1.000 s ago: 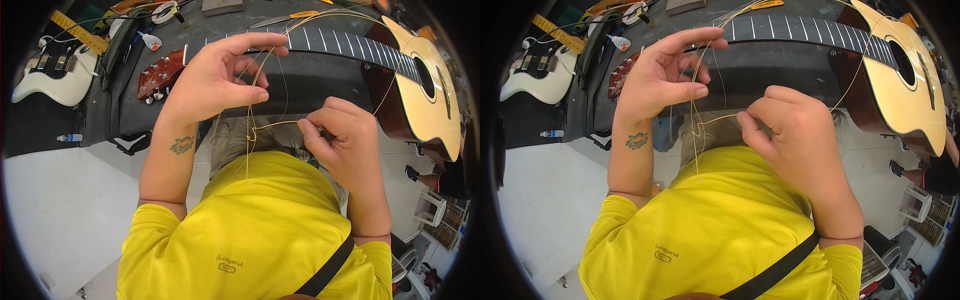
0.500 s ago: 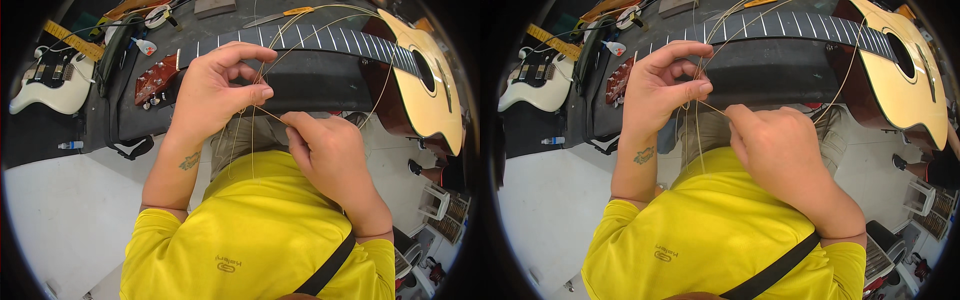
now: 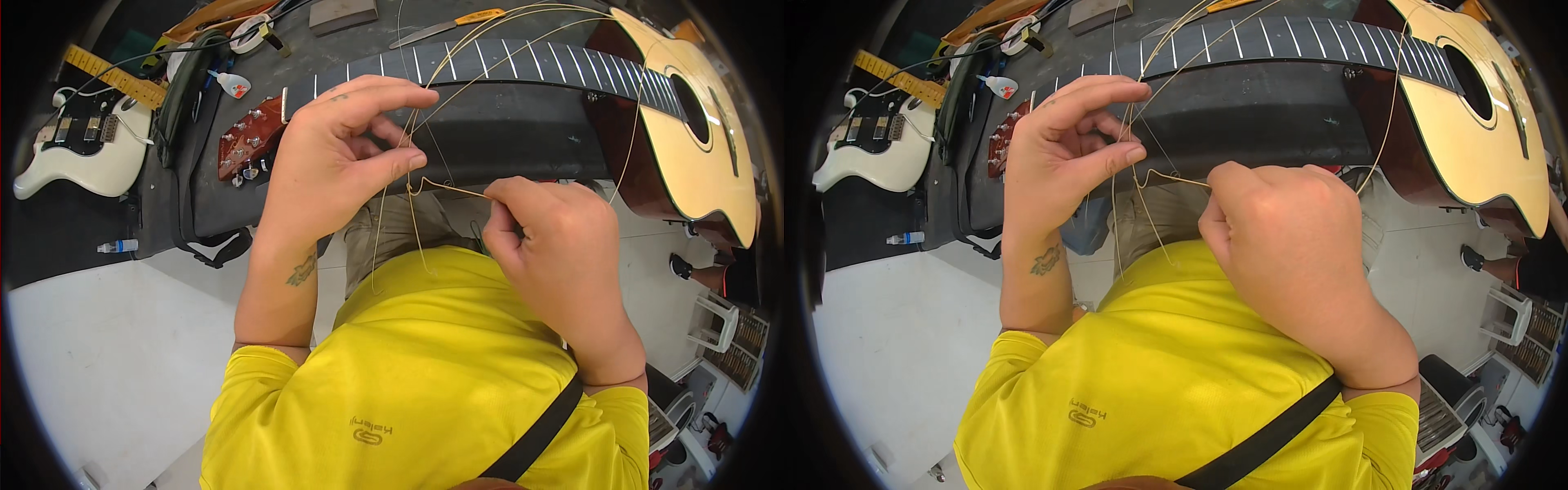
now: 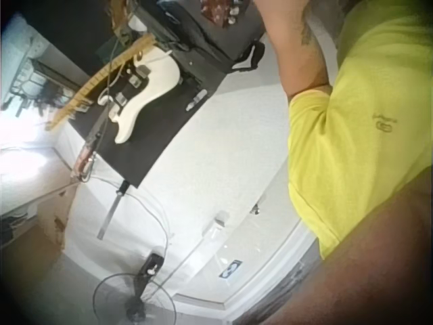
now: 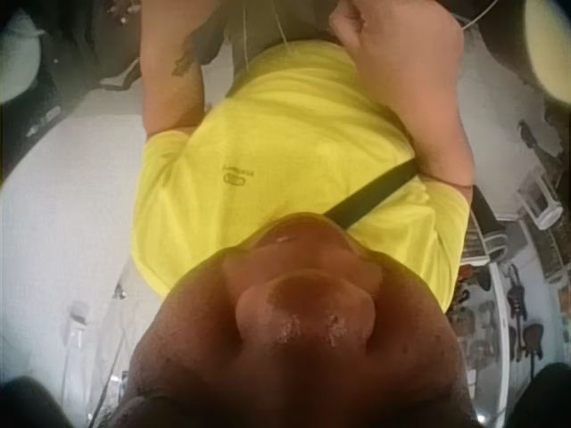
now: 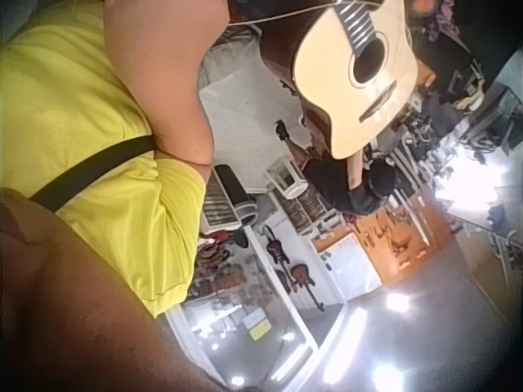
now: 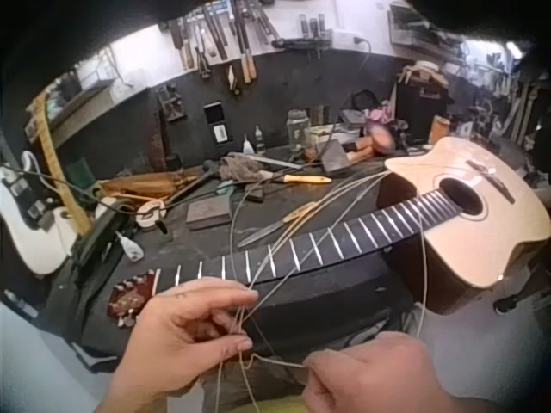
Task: The person untangles a set of guitar strings and threads the end of a string through a tuning peg on the headstock. They then use a manual string winder to tighten the string while holding it in place over the fretboard and nut, and use scissors to trim the excess length.
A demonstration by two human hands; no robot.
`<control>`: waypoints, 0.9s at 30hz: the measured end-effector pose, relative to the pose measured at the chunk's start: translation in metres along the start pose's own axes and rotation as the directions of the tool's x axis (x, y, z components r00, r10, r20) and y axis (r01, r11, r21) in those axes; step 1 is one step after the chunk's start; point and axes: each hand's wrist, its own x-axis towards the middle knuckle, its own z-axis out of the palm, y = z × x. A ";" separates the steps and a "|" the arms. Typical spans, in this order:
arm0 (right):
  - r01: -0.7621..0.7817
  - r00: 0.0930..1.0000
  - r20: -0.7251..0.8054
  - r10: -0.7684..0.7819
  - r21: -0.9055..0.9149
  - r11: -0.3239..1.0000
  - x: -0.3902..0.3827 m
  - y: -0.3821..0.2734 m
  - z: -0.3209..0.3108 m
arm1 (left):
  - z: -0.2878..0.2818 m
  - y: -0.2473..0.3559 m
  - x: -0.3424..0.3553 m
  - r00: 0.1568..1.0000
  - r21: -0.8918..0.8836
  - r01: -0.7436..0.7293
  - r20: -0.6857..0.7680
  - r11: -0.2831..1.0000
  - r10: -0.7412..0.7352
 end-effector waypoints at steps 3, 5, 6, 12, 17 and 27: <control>0.000 1.000 -0.026 0.001 0.041 0.999 0.000 0.001 0.001 | -0.001 -0.002 -0.001 0.999 -0.145 0.021 0.037 0.989 -0.016; -0.018 1.000 -0.021 0.019 0.046 0.999 0.000 0.000 0.002 | 0.002 -0.001 -0.001 0.998 -0.228 0.038 0.052 0.973 -0.027; -0.018 1.000 -0.022 0.019 0.045 0.999 0.000 0.000 0.004 | 0.005 0.002 -0.001 0.997 -0.194 0.065 0.042 0.979 -0.058; -0.017 1.000 -0.014 0.018 0.028 0.999 -0.001 0.003 0.006 | 0.000 -0.003 -0.001 0.997 -0.222 0.053 0.063 0.974 -0.040; -0.032 0.999 -0.032 0.035 0.092 0.995 -0.002 0.006 -0.002 | -0.008 -0.009 -0.001 0.998 -0.083 0.056 -0.013 0.995 -0.057; 0.025 0.999 -0.051 -0.016 0.177 0.984 -0.003 0.006 -0.005 | 0.001 -0.007 -0.003 0.997 -0.223 0.080 0.019 0.971 -0.078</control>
